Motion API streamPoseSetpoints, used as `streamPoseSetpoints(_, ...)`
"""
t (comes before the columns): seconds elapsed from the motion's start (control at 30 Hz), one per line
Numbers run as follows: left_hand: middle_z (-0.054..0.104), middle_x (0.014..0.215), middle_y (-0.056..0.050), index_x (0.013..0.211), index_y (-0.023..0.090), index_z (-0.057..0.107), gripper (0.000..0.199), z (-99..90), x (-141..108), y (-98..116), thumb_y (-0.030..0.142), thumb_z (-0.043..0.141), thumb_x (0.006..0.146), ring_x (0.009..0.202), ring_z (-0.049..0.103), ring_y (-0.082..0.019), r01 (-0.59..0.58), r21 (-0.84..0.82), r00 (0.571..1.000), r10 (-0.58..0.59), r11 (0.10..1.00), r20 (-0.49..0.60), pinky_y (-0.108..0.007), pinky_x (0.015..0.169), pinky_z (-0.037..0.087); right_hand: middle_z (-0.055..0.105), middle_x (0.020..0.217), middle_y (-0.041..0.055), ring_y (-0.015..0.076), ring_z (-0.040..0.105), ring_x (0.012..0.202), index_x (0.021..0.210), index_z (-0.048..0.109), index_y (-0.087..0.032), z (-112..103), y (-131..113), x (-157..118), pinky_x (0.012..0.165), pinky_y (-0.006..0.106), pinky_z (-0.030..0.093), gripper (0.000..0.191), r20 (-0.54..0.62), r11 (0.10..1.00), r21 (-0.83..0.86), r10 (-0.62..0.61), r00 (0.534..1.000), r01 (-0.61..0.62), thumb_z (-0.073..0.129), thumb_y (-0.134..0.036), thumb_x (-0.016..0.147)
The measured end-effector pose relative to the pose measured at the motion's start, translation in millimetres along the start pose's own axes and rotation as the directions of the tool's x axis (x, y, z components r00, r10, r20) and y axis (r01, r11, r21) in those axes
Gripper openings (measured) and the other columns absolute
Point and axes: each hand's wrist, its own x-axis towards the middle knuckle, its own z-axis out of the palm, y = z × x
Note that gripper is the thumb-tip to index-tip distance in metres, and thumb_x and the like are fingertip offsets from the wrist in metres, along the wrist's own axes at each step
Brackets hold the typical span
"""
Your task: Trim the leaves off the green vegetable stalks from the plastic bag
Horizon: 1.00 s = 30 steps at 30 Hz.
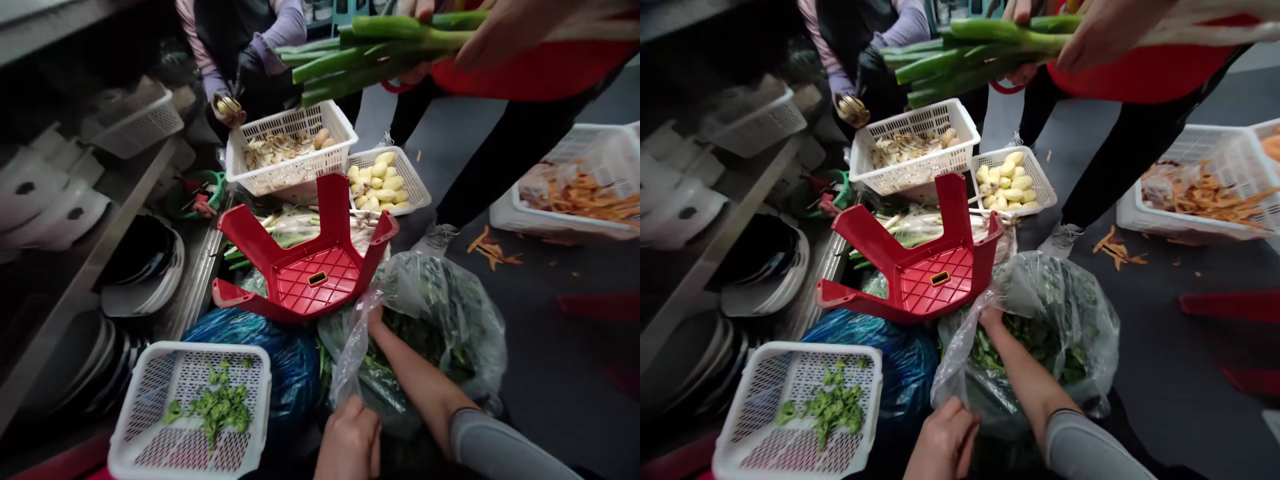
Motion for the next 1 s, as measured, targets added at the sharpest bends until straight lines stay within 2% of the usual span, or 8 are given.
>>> streamPoseSetpoints(0.17,0.056,0.07,-0.005,0.072,0.02,0.055,0.016,-25.0,9.1,13.5,0.012,0.045,0.081,0.059,0.057,-0.015,-0.018,-0.024,0.996,0.02,1.0,0.091,-0.025,0.051,0.039,0.067,0.104,0.0149,0.0264,0.061,0.103,0.098,0.066,-0.015,-13.5,-6.8,-1.8,0.091,0.036,0.045,0.023,0.009,0.993,-0.002,0.122,0.992,-0.122,0.05,-0.021,0.084)
streamPoseSetpoints(0.3,0.058,0.074,-0.006,0.077,0.021,0.059,0.019,-41.7,9.5,22.1,0.013,0.044,0.085,0.068,0.059,-0.017,0.114,-0.071,0.992,-0.109,0.991,0.065,-0.026,0.058,0.044,0.063,0.118,0.0127,0.0277,0.054,0.116,0.11,0.061,-0.018,-31.4,5.4,-44.1,0.099,0.037,0.042,0.036,-0.018,0.997,0.033,0.076,0.997,-0.075,0.053,-0.024,0.075)
streamPoseSetpoints(0.4,0.059,0.075,-0.007,0.078,0.021,0.061,0.021,-47.8,10.3,23.6,0.013,0.043,0.087,0.072,0.059,-0.017,0.189,-0.09,0.982,-0.186,0.978,0.034,-0.027,0.063,0.046,0.059,0.124,0.0131,0.0266,0.052,0.119,0.114,0.058,-0.019,-40.5,21.7,-79.4,0.101,0.038,0.041,0.044,-0.094,0.992,0.122,0.055,0.994,-0.043,0.048,-0.022,0.071)
streamPoseSetpoints(0.57,0.06,0.074,-0.006,0.075,0.018,0.062,0.023,-55.6,17.5,22.4,0.012,0.043,0.087,0.072,0.058,-0.017,0.185,-0.104,0.982,-0.187,0.977,-0.011,-0.027,0.066,0.046,0.067,0.108,0.0105,0.0274,0.06,0.108,0.102,0.062,-0.02,-67.3,24.8,-104.9,0.098,0.041,0.044,0.047,-0.13,0.962,0.267,0.094,0.987,-0.056,0.04,-0.017,0.062)
streamPoseSetpoints(0.67,0.061,0.074,-0.006,0.073,0.017,0.063,0.023,-58.2,21.7,20.7,0.011,0.045,0.085,0.072,0.059,-0.016,0.176,-0.073,0.984,-0.178,0.982,-0.027,-0.026,0.068,0.045,0.067,0.113,0.0079,0.0246,0.06,0.109,0.104,0.064,-0.021,-95.5,15.9,-122.8,0.098,0.037,0.044,0.044,-0.158,0.955,0.295,0.088,0.984,-0.038,0.041,-0.02,0.066)
streamPoseSetpoints(0.73,0.063,0.074,-0.006,0.072,0.016,0.063,0.022,-56.1,23.9,18.6,0.011,0.046,0.085,0.074,0.06,-0.017,0.172,-0.032,0.984,-0.173,0.985,-0.039,-0.026,0.071,0.045,0.067,0.112,0.0106,0.0271,0.06,0.108,0.103,0.065,-0.018,-117.6,11.5,-139.3,0.094,0.04,0.046,0.041,-0.208,0.949,0.31,0.122,0.97,-0.053,0.042,-0.024,0.07)
streamPoseSetpoints(0.9,0.069,0.083,-0.008,0.08,0.016,0.068,0.018,-44.7,26.0,13.4,0.015,0.05,0.084,0.082,0.063,-0.018,0.215,0.007,0.976,-0.214,0.977,-0.027,-0.028,0.08,0.046,0.07,0.095,0.0098,0.0269,0.064,0.095,0.089,0.066,-0.018,-179.6,-6.0,-163.1,0.083,0.037,0.049,0.03,-0.333,0.946,0.323,0.126,0.935,-0.013,0.044,-0.028,0.071)
streamPoseSetpoints(1.0,0.071,0.088,-0.008,0.098,0.015,0.068,0.02,-49.1,20.1,15.5,0.018,0.059,0.081,0.084,0.065,-0.02,0.291,-0.018,0.956,-0.292,0.956,-0.015,-0.031,0.082,0.047,0.067,0.08,0.0074,0.0248,0.063,0.086,0.077,0.063,-0.018,-225.5,-21.3,-162.0,0.077,0.034,0.049,0.021,-0.435,0.945,0.323,0.091,0.896,0.061,0.047,-0.029,0.071)
